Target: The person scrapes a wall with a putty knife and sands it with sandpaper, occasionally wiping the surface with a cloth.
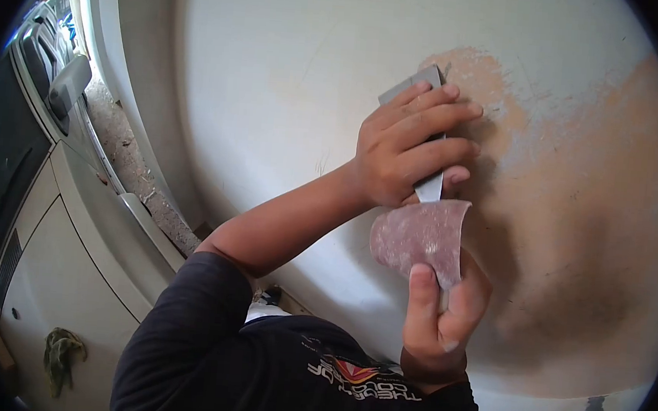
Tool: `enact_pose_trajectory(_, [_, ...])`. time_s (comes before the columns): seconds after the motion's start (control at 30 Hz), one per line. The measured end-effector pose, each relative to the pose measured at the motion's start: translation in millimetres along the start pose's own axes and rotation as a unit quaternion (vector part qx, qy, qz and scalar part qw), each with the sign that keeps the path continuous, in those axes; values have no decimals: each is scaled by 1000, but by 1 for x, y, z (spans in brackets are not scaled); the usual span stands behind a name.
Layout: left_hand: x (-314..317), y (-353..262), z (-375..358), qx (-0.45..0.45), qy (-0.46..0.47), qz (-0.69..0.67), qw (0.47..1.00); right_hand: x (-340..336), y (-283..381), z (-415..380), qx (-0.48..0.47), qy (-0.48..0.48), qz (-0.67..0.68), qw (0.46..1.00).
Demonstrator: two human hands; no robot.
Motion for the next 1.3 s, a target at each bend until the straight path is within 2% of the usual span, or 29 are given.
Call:
enact_pose_trajectory(0.07, [-1, -8, -8, -14, 9, -30, 999, -6, 14, -3, -41, 54, -71, 995])
enact_pose_trajectory(0.23, [-7, 15, -16, -31, -33, 7, 999, 12, -6, 6, -36, 81, -75, 993])
enact_pose_trajectory(0.33, [-4, 0, -18, -25, 2, -45, 999, 5, 12, 0, -66, 109, -124, 984])
enact_pose_trajectory(0.5, [-11, 22, -10, -20, -44, -15, 999, 16, -9, 14, -74, 78, -87, 990])
enact_pose_trajectory(0.6, [-6, 10, -20, -43, -5, -43, 998, 8, 1, 1, -60, 98, -129, 985])
enact_pose_trajectory(0.67, [-2, -2, -28, -81, 23, -28, 996, 5, 2, 0, -53, 91, -108, 989])
enact_pose_trajectory(0.73, [-3, 13, -19, -27, 1, -48, 998, 5, -3, 3, -25, 87, -101, 991])
enact_pose_trajectory(0.8, [-9, 26, -3, -19, 1, -6, 1000, 5, -4, 9, -19, 85, -99, 991])
enact_pose_trajectory(0.97, [-1, 8, -26, -79, -19, -103, 991, 6, 15, 9, -37, 93, -117, 988])
enact_pose_trajectory(1.07, [-11, 34, -10, -58, -1, -39, 998, 12, 6, 23, -37, 72, -118, 990])
enact_pose_trajectory(1.1, [-15, 35, -4, -71, -34, -25, 997, 14, 6, 28, -34, 74, -110, 991])
enact_pose_trajectory(1.2, [-7, 18, -20, -93, -39, -103, 990, 10, 20, 16, -44, 82, -119, 989])
enact_pose_trajectory(1.27, [-4, 8, -27, -115, -8, -108, 987, 9, 20, 6, -24, 108, -149, 983])
enact_pose_trajectory(1.3, [-6, 16, -21, -95, -9, -92, 991, 9, 18, 10, -39, 94, -155, 983])
Point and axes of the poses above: each hand's wrist, its own z-axis towards the middle knuckle, its own x-axis out of the palm, y = z × x, the point moved 7 cm from there along z, towards the middle knuckle, and after that the axes turned 1 degree about -z, right-handed, at the moved point
